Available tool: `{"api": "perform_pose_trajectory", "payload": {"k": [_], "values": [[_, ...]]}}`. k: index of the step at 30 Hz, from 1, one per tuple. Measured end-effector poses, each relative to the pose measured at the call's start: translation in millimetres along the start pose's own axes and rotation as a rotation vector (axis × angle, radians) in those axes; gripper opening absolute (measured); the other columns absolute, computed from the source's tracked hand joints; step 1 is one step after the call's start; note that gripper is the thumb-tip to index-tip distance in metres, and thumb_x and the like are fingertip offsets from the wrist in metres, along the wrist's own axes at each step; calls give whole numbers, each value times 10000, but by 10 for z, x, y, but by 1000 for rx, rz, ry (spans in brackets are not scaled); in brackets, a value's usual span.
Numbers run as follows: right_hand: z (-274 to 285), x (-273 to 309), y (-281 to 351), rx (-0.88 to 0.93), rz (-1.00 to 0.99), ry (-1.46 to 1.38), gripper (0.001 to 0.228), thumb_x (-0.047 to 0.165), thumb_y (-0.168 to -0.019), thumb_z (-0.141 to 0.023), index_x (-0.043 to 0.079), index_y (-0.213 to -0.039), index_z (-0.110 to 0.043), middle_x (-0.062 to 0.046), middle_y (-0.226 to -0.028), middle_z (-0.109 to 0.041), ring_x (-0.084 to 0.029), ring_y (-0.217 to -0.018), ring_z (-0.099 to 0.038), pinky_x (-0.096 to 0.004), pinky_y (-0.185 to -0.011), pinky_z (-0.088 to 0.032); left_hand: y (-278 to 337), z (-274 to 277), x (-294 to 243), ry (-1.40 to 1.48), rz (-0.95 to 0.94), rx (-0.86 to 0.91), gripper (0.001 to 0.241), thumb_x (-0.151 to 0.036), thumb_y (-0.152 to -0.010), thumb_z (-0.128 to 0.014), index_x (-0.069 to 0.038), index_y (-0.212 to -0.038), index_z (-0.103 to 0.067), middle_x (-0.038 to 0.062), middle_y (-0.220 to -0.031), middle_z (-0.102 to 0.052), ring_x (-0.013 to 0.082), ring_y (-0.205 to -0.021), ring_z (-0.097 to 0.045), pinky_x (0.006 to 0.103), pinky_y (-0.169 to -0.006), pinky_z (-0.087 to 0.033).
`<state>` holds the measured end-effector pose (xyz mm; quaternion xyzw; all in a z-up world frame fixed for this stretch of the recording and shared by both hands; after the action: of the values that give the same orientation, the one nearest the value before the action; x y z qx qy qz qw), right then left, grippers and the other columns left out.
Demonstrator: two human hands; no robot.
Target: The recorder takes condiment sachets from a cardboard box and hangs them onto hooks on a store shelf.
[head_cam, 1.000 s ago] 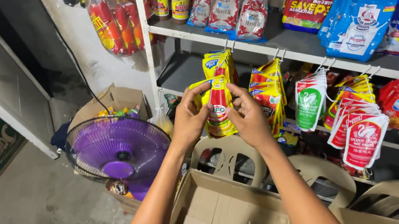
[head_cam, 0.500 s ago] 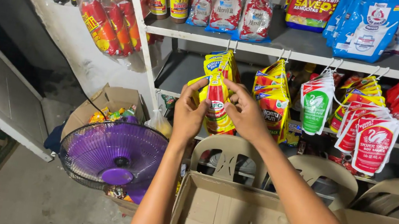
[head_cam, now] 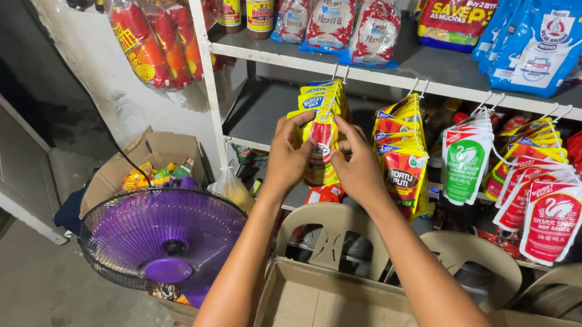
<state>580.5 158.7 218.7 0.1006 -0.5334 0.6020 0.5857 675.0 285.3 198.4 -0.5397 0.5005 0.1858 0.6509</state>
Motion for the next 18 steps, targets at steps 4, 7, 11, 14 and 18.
{"api": "perform_pose_trajectory", "payload": {"k": [4,7,11,14,18], "values": [[-65,-232,-119,-17,-23,4,635,-22,-888,-605,76,-1498,-456,-94,-1338,-562,-195,-1058,-656,-315,-879,-536,-217,-60,354,10,-52,10,559,195,-791,-585,-9,-1311,-609,119,-1302,-486,245,-1233,-587,314,-1045,-505],[-89,-367,-185,-29,-32,7,664,-31,-878,-609,85,-1510,-445,-98,-1363,-550,-220,-1079,-649,-325,-906,-537,-331,-96,598,-40,-85,4,589,201,-783,-592,-27,-1326,-615,142,-1335,-470,286,-1281,-565,347,-1105,-465],[-116,-463,-269,-51,-36,31,685,-49,-870,-605,96,-1519,-443,-106,-1357,-551,-242,-1094,-643,-332,-926,-535,-416,-112,674,-83,-111,-16,645,194,-738,-602,-68,-1327,-620,149,-1346,-449,305,-1306,-528,365,-1135,-432],[-127,-474,-272,-63,-47,21,688,-53,-872,-595,104,-1525,-445,-107,-1344,-550,-246,-1104,-648,-330,-923,-538,-381,-102,683,-164,-136,-37,686,182,-721,-622,-109,-1342,-618,155,-1342,-451,317,-1306,-507,368,-1133,-422],[-137,-448,-190,-112,-45,22,709,-56,-850,-604,112,-1523,-459,-121,-1331,-552,-258,-1139,-631,-333,-912,-540,-204,-41,639,-313,-217,-63,679,147,-736,-703,-148,-1343,-627,175,-1343,-457,344,-1295,-481,394,-1114,-410]]}}
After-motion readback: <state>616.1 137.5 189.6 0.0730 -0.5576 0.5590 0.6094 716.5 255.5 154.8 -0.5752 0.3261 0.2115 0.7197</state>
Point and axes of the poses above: each hand's wrist, its own y-axis away from the middle knuckle, its own z-axis out of the back of the hand, x = y × z, the point moved 3 cm from there along -y, towards the middle knuckle
